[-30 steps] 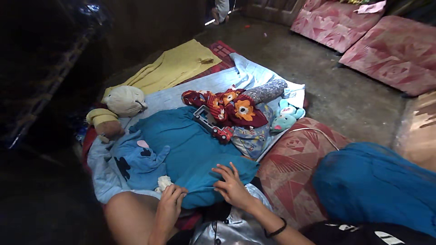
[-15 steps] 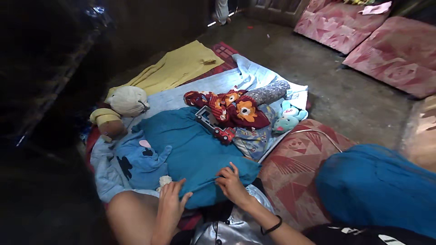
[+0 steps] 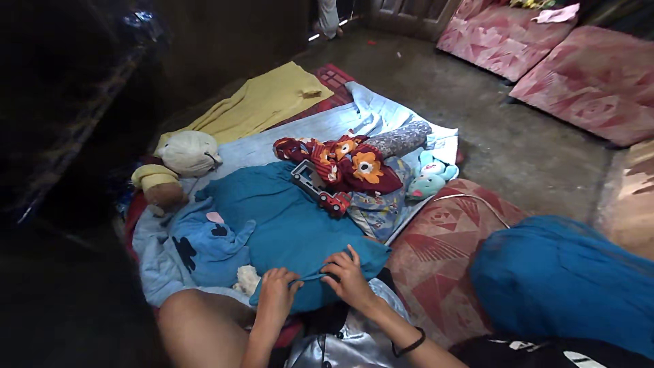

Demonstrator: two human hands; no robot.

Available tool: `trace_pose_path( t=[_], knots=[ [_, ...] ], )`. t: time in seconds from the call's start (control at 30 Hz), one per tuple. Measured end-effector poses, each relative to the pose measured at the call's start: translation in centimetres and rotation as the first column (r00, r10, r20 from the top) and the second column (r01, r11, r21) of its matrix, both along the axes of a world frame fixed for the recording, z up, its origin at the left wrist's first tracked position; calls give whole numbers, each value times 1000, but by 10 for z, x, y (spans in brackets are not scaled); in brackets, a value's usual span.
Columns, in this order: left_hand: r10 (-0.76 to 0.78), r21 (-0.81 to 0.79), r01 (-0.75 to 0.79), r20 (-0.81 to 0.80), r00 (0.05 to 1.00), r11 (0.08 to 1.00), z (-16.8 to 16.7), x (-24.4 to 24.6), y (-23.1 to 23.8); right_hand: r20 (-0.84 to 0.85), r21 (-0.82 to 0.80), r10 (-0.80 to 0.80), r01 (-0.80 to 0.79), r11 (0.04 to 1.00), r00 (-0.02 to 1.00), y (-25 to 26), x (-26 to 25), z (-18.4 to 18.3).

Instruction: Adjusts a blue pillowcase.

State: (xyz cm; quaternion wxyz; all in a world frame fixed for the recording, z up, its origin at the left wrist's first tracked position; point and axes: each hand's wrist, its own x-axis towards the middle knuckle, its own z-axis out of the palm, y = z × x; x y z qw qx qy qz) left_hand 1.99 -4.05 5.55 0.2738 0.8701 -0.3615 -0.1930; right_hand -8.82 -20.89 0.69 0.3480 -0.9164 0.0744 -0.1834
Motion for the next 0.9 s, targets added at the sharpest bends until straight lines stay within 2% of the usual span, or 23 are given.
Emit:
trace_pose_path(
  t=[0.23,0.5,0.67,0.77,0.9],
  knots=[
    [1,-146,10,74,997,989,-13,-8,5,110,-105,96,-84,991,989,10,7,1],
    [-6,-165,42,215,977,985,-17,-13,2,83,-24,119,-117,993,989,12,14,4],
    [-64,-35,73,219,974,997,-8,-20,-12,100,-102,108,-97,990,989,15,14,1],
    [-60,-71,81,253,966,994,-11,-17,-9,36,-174,89,-81,981,995,4,7,2],
    [-50,-167,109,321,946,980,-20,-13,1,-39,-167,-18,11,986,999,-25,-11,6]
  ],
)
